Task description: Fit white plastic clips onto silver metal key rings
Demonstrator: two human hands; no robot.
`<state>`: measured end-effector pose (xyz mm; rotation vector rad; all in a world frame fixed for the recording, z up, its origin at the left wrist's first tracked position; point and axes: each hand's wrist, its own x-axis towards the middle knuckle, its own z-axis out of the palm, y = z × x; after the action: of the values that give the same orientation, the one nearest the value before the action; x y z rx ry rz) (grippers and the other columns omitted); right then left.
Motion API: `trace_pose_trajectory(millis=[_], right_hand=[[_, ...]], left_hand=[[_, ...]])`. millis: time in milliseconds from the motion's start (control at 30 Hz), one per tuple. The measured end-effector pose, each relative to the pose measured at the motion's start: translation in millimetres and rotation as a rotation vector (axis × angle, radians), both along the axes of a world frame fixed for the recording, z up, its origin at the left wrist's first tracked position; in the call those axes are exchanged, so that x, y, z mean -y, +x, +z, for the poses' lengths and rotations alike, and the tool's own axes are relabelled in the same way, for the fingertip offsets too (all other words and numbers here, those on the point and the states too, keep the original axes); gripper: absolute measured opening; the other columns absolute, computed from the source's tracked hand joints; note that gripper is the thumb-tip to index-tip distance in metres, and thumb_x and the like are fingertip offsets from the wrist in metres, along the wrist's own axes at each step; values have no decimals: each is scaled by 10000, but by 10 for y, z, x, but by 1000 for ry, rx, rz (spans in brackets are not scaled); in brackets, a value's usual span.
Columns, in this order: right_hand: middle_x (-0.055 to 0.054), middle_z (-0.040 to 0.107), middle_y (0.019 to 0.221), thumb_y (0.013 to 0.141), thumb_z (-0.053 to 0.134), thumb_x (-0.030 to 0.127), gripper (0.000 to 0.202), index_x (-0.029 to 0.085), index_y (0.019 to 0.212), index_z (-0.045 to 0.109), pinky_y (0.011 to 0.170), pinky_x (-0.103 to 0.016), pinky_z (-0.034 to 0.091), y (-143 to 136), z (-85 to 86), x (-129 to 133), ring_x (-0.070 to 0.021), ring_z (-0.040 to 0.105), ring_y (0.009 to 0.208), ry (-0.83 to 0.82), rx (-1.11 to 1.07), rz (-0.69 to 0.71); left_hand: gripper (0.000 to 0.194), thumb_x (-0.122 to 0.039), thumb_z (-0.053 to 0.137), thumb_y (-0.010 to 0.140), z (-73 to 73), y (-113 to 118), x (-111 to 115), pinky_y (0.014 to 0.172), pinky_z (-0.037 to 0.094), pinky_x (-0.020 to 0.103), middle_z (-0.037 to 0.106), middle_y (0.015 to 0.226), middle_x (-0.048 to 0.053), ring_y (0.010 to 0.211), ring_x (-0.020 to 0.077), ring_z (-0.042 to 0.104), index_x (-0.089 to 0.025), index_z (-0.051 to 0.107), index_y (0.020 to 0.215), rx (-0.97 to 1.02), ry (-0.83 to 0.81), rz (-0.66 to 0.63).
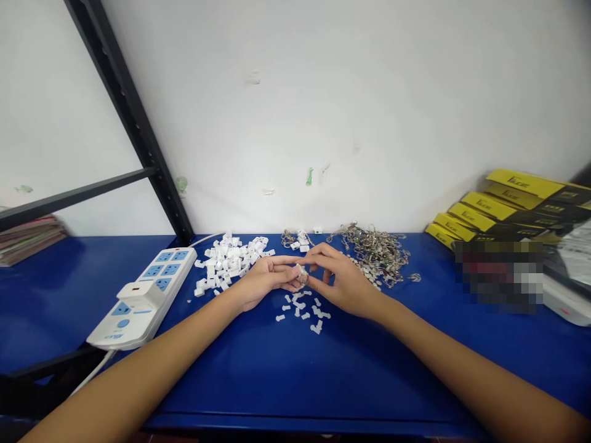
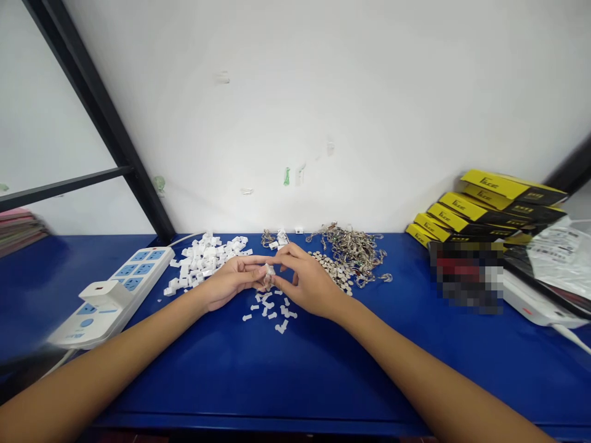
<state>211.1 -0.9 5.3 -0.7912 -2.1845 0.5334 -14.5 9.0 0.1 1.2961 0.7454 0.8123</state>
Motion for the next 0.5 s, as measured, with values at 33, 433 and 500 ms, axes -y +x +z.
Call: trace_pose_trajectory(millis=[33,433,500], right_hand=[[-84,598,1110,968,633,318,245,267,1198,702,631,-306,563,14,0,-15,-182,609,880,0,1,-1],[-111,677,969,908,676,584,419,173,970,729,780,-408,503,294,-90,-718,-247,625,838,167,121,-565],[-132,689,1015,934,657,540,387,168,1000,737,836,-430,508,304,-131,-759,-281,638,935,203,180,-541]], left_hand=[[510,-385,838,854,2,2,-2,849,563,319,767,958,112,870,174,724,-155,721,1294,-9,-2,-5],[408,-498,695,950,-78,66,7,749,611,327,783,974,143,774,179,737,-134,771,1118,-224,165,54],[403,-494,713,933,-65,75,21,746,609,329,785,961,139,772,181,732,-129,776,1092,-239,195,62]])
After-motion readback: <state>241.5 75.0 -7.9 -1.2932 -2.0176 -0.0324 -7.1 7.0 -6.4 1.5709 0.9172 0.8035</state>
